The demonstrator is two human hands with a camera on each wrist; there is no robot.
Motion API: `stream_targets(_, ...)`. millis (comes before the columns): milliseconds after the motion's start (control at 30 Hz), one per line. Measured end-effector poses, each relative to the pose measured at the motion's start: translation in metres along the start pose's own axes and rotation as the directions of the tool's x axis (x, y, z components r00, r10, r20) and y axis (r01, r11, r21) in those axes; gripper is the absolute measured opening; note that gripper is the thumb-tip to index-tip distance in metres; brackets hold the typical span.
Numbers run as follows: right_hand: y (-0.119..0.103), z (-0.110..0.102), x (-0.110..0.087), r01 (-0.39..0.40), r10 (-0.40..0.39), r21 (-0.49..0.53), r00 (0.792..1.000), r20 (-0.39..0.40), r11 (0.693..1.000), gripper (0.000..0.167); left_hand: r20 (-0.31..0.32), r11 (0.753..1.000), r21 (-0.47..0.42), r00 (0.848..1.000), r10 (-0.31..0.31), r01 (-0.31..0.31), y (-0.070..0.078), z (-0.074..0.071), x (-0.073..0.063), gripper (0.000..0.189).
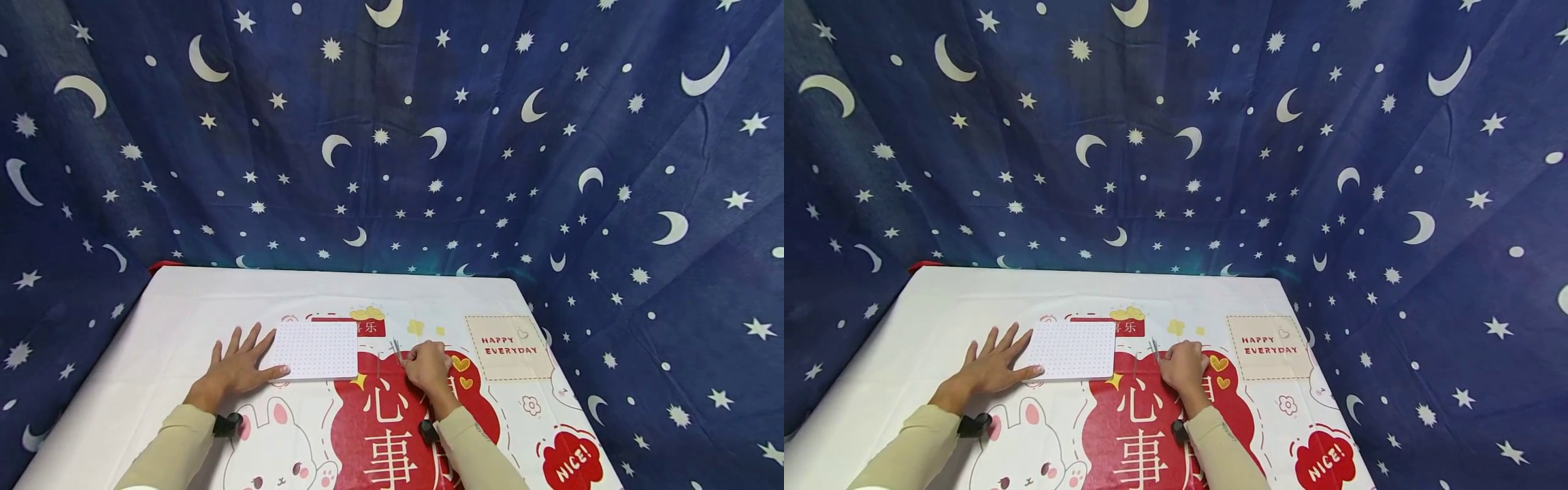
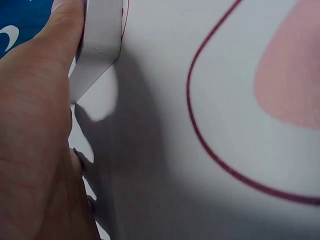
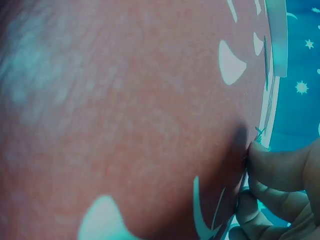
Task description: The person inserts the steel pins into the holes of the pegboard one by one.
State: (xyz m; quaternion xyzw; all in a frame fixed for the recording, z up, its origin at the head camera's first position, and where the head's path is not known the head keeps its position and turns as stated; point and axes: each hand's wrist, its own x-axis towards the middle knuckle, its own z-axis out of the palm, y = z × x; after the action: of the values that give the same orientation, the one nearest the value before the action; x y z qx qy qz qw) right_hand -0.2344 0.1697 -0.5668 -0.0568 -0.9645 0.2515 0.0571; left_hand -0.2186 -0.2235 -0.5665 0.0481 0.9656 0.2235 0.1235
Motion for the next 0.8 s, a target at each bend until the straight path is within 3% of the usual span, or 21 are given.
stream_targets(367, -0.004, -0.003, -0.006, -0.003, 0.003, 0.008, 1.0, 0.025, 1.0, 0.028, 0.003, 1.0, 0.024, 1.0, 0.006, -0.006, 0.005, -0.004, -0.005, 0.109)
stream_targets(800, -0.013, 0.0, -0.007, 0.044, -0.024, -0.195, 0.995, 0.1, 0.98, 0.023, 0.005, 1.0, 0.012, 1.0, 0.008, -0.008, 0.005, -0.004, -0.004, 0.108)
